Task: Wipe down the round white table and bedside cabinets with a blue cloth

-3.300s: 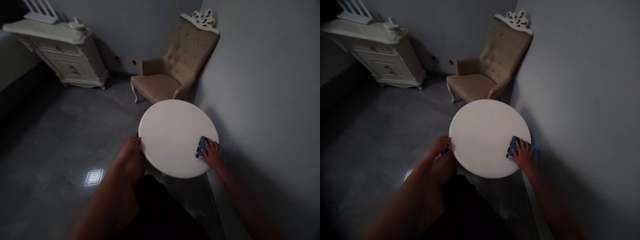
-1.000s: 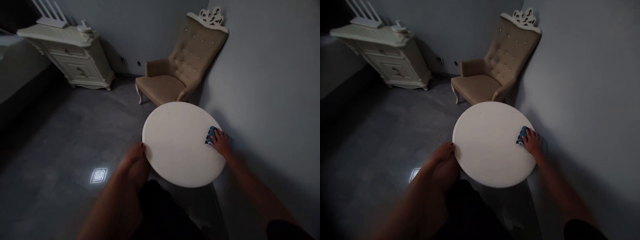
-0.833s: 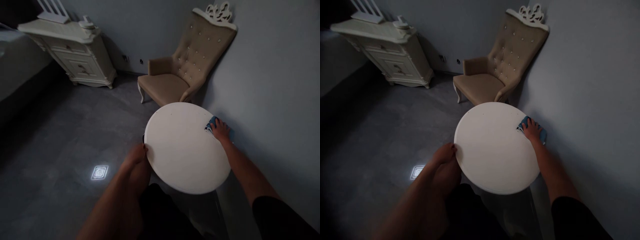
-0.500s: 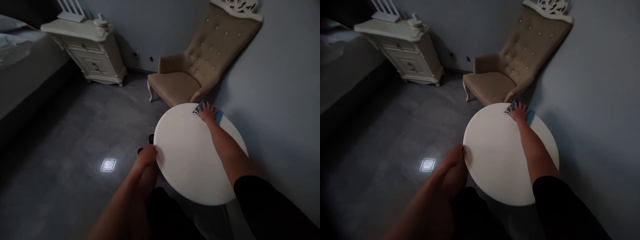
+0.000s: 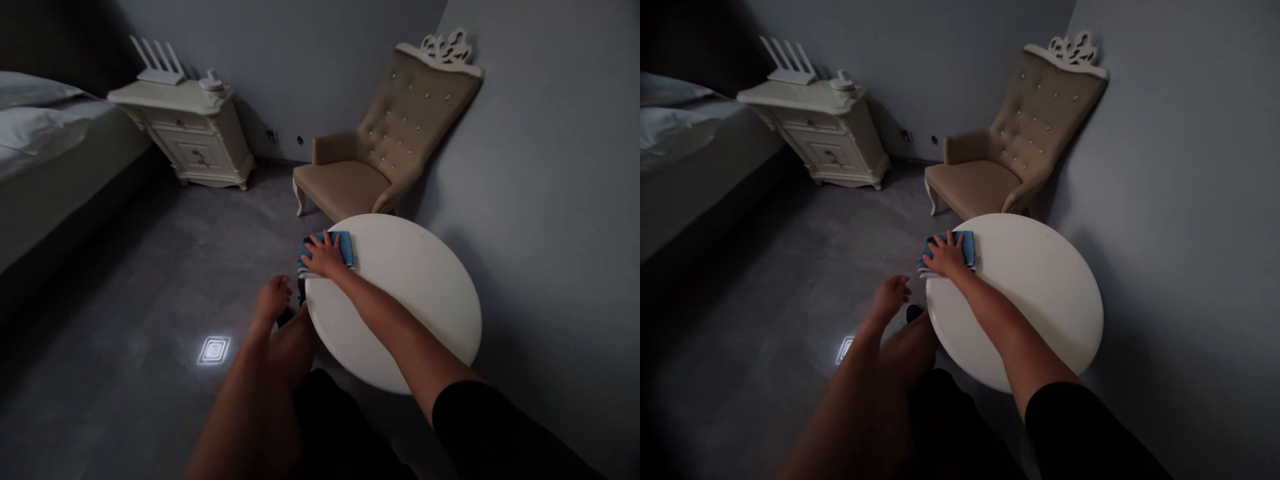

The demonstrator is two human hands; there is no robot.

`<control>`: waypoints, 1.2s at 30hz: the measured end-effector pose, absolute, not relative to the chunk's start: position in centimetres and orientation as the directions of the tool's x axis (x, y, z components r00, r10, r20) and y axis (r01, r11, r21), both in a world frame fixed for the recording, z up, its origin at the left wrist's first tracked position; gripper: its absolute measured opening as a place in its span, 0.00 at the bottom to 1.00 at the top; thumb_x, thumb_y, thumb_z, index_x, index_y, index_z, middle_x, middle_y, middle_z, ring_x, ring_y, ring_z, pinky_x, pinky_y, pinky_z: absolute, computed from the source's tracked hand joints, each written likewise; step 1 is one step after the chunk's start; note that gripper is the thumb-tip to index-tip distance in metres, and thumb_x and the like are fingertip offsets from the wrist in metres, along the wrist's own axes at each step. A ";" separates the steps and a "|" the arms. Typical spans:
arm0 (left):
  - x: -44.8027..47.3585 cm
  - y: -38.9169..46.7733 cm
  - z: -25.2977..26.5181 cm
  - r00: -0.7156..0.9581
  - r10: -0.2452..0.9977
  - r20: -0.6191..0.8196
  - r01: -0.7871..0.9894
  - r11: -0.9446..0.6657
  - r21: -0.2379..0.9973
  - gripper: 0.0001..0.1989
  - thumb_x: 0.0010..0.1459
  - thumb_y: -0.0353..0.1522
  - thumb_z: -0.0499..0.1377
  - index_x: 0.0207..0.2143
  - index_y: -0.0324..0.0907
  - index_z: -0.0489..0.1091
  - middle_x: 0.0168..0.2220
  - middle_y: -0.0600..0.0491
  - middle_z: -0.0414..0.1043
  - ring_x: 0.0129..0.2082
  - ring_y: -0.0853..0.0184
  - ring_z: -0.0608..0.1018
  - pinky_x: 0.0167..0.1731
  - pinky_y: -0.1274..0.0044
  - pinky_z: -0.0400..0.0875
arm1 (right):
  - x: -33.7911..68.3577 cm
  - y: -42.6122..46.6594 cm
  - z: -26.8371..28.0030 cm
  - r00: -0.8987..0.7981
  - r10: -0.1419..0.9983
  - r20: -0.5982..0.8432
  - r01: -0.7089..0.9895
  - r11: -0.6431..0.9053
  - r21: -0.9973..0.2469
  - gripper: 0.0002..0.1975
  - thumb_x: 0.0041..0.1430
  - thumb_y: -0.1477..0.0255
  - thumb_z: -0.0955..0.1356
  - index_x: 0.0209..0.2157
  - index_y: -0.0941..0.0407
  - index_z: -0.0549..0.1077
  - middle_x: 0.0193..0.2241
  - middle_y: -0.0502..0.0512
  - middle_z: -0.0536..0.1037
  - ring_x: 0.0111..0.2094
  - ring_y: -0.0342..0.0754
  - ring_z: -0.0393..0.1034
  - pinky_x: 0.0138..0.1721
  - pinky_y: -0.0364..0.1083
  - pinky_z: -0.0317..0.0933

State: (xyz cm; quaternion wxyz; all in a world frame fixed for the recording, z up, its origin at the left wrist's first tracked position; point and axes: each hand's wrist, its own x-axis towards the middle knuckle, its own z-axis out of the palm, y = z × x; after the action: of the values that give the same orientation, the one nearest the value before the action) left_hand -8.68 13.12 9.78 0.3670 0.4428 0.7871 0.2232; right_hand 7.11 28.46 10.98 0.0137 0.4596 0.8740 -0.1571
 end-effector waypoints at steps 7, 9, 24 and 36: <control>-8.6 12.0 10.2 -0.505 0.794 -0.339 0.295 0.528 0.797 0.17 0.74 0.41 0.53 0.46 0.41 0.76 0.39 0.46 0.84 0.31 0.64 0.83 0.32 0.76 0.73 | 13.2 11.4 11.9 -0.759 0.634 -0.150 0.643 0.691 -0.331 0.36 0.80 0.52 0.67 0.81 0.48 0.65 0.86 0.54 0.51 0.86 0.76 0.31 0.81 0.85 0.27; -8.0 11.8 9.8 -0.489 0.806 -0.335 0.307 0.518 0.799 0.16 0.73 0.41 0.53 0.45 0.42 0.76 0.38 0.47 0.83 0.31 0.64 0.83 0.31 0.76 0.72 | 17.1 6.7 12.1 -0.779 0.606 -0.159 0.618 0.701 -0.357 0.37 0.80 0.53 0.67 0.83 0.47 0.63 0.87 0.52 0.48 0.87 0.74 0.29 0.81 0.84 0.26; -4.8 11.8 10.1 -0.296 0.890 -0.347 0.447 0.450 0.773 0.18 0.74 0.43 0.55 0.51 0.42 0.80 0.38 0.47 0.85 0.34 0.60 0.84 0.35 0.74 0.75 | 49.0 9.4 9.6 -0.150 0.987 -0.056 0.989 0.150 -0.009 0.36 0.81 0.57 0.58 0.84 0.46 0.61 0.84 0.60 0.59 0.84 0.75 0.48 0.78 0.85 0.47; -4.6 14.5 10.1 -0.010 0.807 -0.591 0.842 0.326 0.430 0.19 0.78 0.36 0.55 0.44 0.39 0.85 0.54 0.32 0.87 0.55 0.45 0.88 0.48 0.68 0.76 | 43.2 36.9 10.2 0.222 0.972 -0.082 0.974 -0.219 0.052 0.40 0.83 0.52 0.52 0.85 0.54 0.55 0.86 0.71 0.50 0.82 0.79 0.48 0.76 0.86 0.43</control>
State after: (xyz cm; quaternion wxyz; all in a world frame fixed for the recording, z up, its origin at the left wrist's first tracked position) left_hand -4.57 14.47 10.06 0.3980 0.5802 0.7102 -0.0221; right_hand 43.17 36.92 10.21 0.0458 0.7804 0.6233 -0.0159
